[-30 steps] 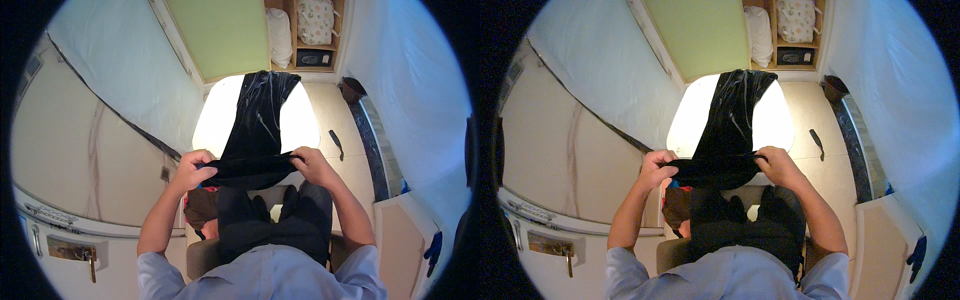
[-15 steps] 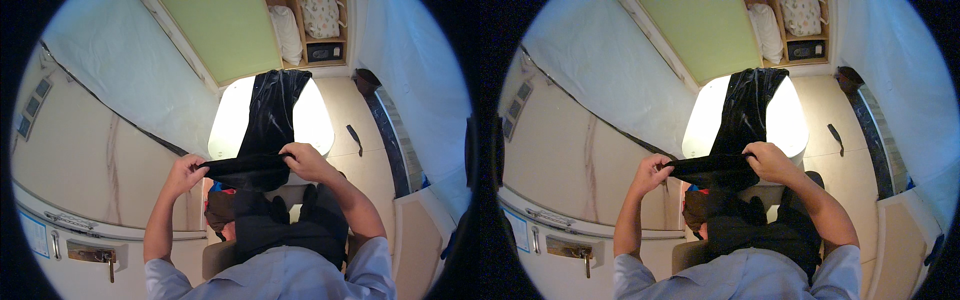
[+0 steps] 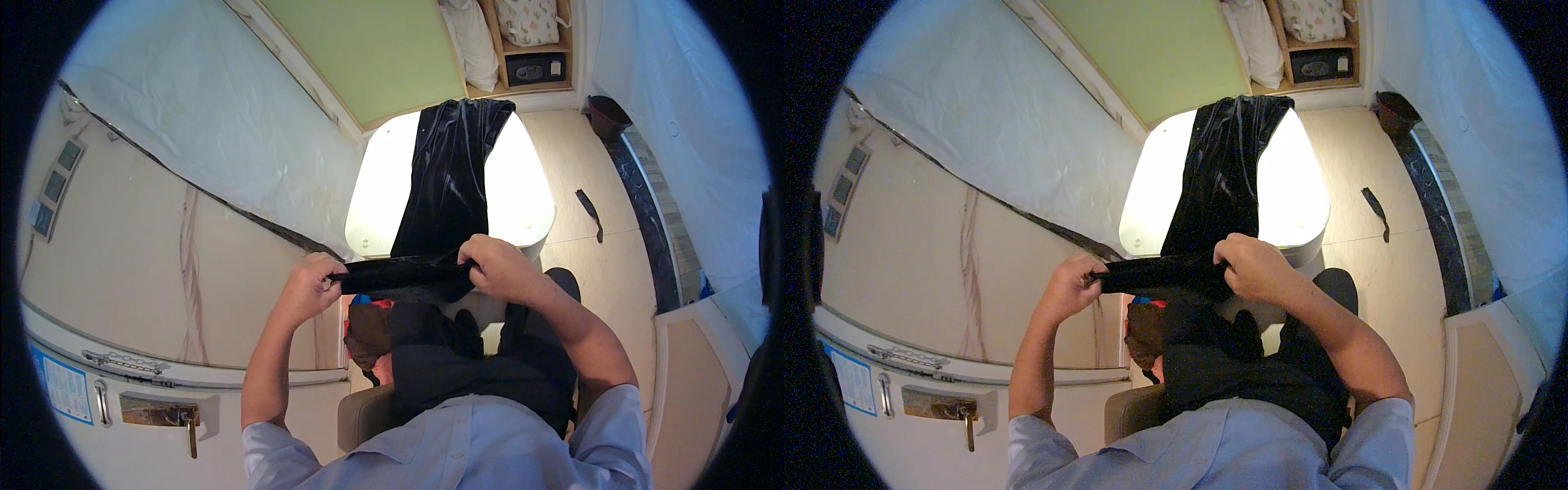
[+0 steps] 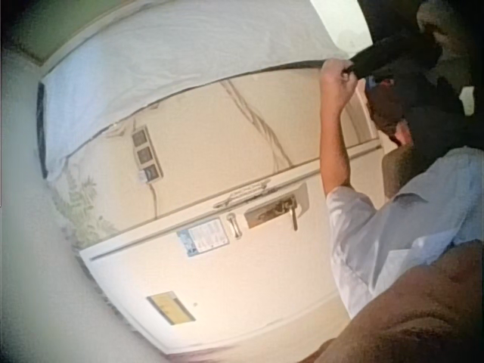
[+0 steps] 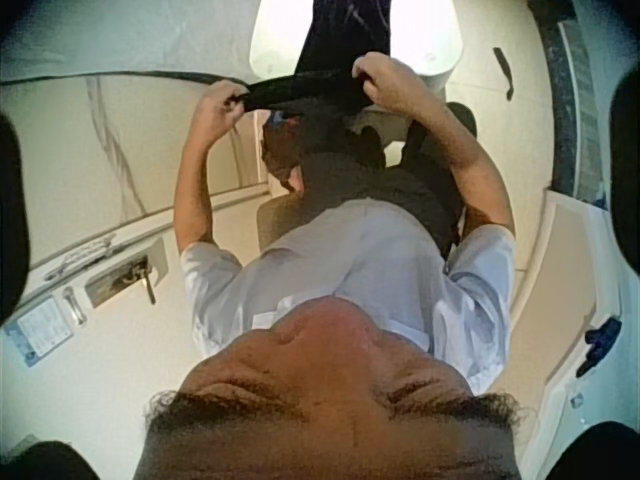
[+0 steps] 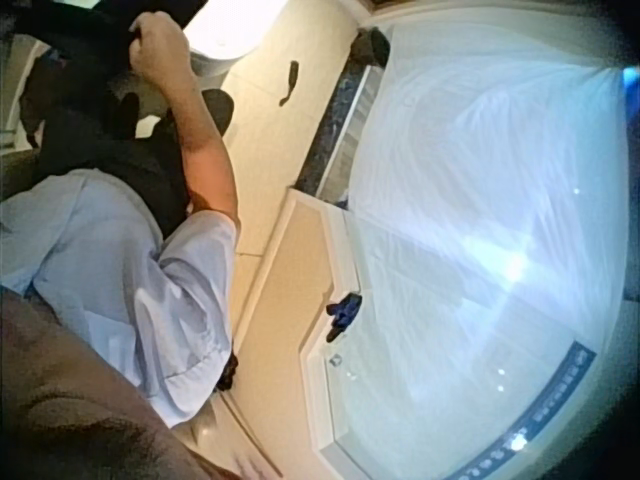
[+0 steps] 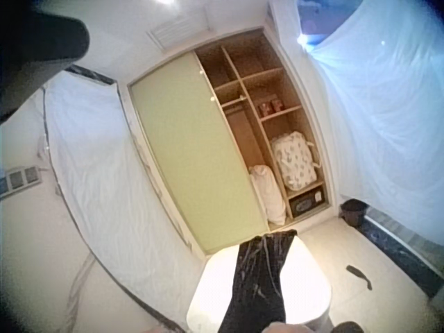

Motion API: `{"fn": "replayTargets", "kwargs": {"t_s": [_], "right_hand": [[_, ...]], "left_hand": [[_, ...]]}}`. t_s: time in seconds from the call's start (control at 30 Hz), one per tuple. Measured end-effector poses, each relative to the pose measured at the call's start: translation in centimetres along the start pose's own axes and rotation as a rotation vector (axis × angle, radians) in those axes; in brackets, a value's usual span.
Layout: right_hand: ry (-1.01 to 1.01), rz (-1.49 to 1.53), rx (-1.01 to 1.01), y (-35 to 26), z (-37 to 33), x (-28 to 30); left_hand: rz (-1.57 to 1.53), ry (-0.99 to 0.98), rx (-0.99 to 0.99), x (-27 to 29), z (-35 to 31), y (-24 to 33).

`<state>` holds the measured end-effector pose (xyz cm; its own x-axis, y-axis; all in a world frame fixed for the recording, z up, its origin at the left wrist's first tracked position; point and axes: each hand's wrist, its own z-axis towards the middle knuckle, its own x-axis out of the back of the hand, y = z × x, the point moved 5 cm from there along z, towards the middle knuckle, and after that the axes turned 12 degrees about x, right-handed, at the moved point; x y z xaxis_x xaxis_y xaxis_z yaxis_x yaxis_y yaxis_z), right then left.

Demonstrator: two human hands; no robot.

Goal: The person places a patterned bag into a wooden shelf and then sits on a chair to fold a pair of black trousers. The person aligns the legs and folds the garment into a compact shape.

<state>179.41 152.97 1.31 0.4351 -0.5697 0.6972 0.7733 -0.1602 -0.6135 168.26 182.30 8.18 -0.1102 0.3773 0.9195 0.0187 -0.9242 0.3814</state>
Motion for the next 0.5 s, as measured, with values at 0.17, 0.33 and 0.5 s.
{"fn": "replayTargets", "kwargs": {"t_s": [0.17, 0.33, 0.5], "right_hand": [[-0.094, -0.055, 0.030, -0.3, -0.2, -0.9], [-0.196, -0.261, 0.025, -0.9, -1.0, -2.6], [-0.081, -0.410, 0.256, -2.9, -1.5, -3.4]], "left_hand": [[0.096, 0.002, -0.082, -0.4, -0.4, 0.5], [0.354, -0.015, -0.176, -1.3, -1.0, 1.3], [0.510, 0.035, -0.165, -2.3, -1.4, 1.2]]}}
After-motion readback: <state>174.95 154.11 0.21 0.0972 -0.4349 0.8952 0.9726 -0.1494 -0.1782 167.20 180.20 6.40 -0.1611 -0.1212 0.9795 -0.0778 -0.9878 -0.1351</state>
